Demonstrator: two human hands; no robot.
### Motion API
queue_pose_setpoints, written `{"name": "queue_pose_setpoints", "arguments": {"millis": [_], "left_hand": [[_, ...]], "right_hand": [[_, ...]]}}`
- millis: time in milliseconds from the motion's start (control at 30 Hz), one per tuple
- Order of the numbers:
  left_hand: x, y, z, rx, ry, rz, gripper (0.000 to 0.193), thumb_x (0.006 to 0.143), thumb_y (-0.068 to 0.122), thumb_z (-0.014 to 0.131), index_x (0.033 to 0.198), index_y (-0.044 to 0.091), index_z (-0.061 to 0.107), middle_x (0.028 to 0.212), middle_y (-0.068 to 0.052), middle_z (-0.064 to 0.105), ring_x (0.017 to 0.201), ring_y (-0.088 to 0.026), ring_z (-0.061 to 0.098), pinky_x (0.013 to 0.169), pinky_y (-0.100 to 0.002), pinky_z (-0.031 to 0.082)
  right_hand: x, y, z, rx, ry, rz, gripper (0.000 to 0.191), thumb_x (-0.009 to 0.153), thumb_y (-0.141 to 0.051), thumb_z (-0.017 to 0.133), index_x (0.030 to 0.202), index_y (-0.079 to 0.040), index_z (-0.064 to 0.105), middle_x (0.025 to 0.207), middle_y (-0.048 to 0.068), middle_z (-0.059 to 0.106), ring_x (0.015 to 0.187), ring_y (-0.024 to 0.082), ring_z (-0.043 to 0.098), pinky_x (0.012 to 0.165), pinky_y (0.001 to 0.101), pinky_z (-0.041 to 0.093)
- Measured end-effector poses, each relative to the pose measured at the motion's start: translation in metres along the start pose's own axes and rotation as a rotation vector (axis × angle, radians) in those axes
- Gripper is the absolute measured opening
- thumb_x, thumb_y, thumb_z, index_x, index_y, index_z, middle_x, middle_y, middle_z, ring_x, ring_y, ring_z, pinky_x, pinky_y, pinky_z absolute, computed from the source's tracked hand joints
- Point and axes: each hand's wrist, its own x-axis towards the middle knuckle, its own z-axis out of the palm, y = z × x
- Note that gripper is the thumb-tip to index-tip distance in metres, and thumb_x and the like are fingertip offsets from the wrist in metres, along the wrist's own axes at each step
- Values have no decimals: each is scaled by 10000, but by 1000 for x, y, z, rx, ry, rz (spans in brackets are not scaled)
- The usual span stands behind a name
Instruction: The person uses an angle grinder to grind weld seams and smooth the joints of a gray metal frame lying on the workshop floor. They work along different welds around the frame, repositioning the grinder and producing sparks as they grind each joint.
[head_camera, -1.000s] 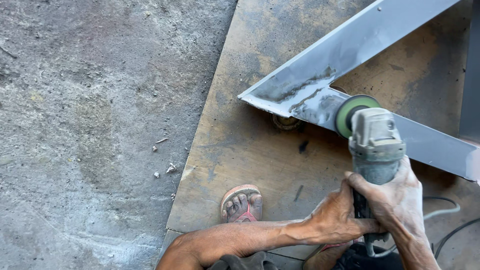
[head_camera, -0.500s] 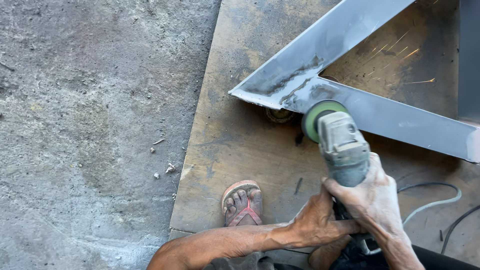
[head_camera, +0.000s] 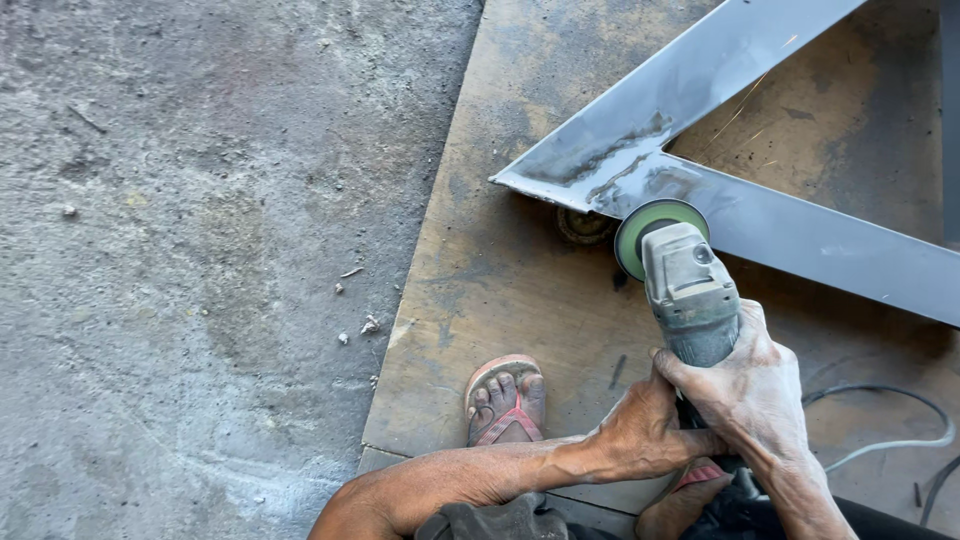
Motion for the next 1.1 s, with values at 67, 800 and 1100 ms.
{"name": "queue_pose_setpoints", "arguments": {"millis": [67, 800, 1100], "left_hand": [[1, 0, -1, 52, -12, -4, 940, 876, 544, 787, 1442, -111, 420, 1201, -271, 679, 1111, -351, 709, 987, -423, 602], [-52, 42, -56, 2, 166, -65, 1251, 739, 362, 887, 1677, 27, 130, 1513, -169, 482, 1418, -279, 522, 1184, -403, 465], [-38, 43, -52, -91, 109, -154, 1083, 784, 303, 873, 1571, -42, 215, 1372, -151, 557, 1288, -253, 596, 1080, -367, 528]], "right_hand": [[-2, -2, -1, -47, 28, -5, 692, 662, -342, 835, 1225, -8, 610, 1137, 202, 685, 904, 339, 744, 784, 429, 603], [-7, 17, 71, 862, -260, -76, 670, 612, -362, 808, 1130, 39, 673, 956, 110, 721, 851, 190, 678, 777, 332, 562], [-1, -14, 52, 629, -105, 37, 687, 642, -268, 822, 1225, 29, 613, 1029, 131, 728, 897, 202, 688, 813, 347, 566]]}}
